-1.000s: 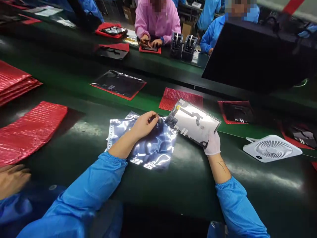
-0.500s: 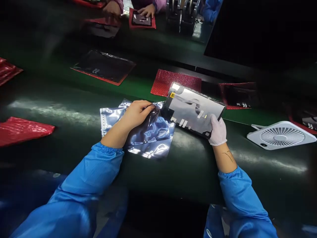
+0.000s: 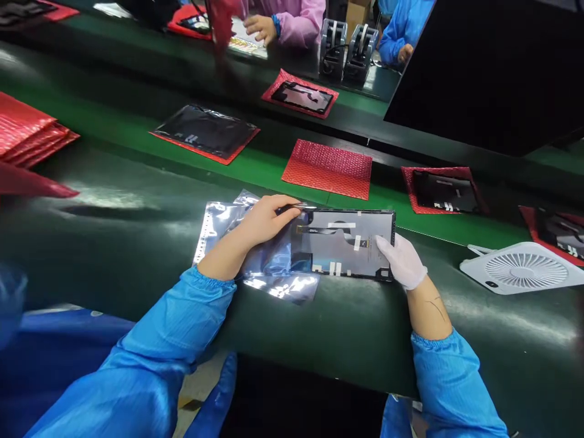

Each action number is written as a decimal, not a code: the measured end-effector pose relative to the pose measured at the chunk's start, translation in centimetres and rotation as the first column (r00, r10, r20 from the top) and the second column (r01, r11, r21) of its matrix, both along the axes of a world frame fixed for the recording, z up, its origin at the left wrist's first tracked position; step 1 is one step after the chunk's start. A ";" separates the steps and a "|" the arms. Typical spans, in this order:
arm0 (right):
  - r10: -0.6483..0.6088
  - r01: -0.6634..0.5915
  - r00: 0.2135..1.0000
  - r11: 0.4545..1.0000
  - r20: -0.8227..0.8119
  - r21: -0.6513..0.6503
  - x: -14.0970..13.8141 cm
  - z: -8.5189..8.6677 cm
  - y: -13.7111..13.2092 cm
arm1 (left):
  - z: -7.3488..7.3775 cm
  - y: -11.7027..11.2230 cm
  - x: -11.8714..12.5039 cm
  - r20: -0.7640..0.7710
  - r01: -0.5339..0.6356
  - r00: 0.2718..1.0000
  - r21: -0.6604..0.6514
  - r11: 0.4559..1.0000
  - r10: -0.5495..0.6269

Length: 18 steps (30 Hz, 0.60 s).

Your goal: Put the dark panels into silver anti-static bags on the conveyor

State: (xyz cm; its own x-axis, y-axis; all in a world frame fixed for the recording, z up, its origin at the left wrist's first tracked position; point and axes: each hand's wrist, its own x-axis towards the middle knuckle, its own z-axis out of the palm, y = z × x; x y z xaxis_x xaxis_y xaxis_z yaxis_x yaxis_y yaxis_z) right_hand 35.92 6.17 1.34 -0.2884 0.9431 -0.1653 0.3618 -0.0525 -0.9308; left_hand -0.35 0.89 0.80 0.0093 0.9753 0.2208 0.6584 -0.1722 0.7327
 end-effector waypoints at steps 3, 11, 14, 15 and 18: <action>0.028 -0.034 0.997 0.997 0.076 0.072 -2.9 0.1 -1.7 | 0.3 -0.6 1.9 -0.031 -0.009 0.999 0.012 1.000 0.009; 0.254 -0.270 0.954 0.958 0.160 0.092 -13.9 2.4 -6.4 | 2.0 -2.8 4.7 0.017 -0.126 0.992 0.207 0.970 0.125; 0.443 -0.448 0.893 0.893 0.082 0.047 -16.2 2.6 -6.2 | 2.6 -3.5 4.3 0.131 -0.186 0.980 0.305 0.934 0.152; 0.482 -0.482 0.876 0.874 0.017 0.057 -16.7 2.6 -6.1 | 2.7 -3.7 4.2 0.148 -0.196 0.977 0.317 0.928 0.156; 0.540 -0.536 0.833 0.841 -0.118 0.069 -16.9 2.3 -6.0 | 2.5 -3.6 3.7 0.149 -0.201 0.975 0.298 0.933 0.162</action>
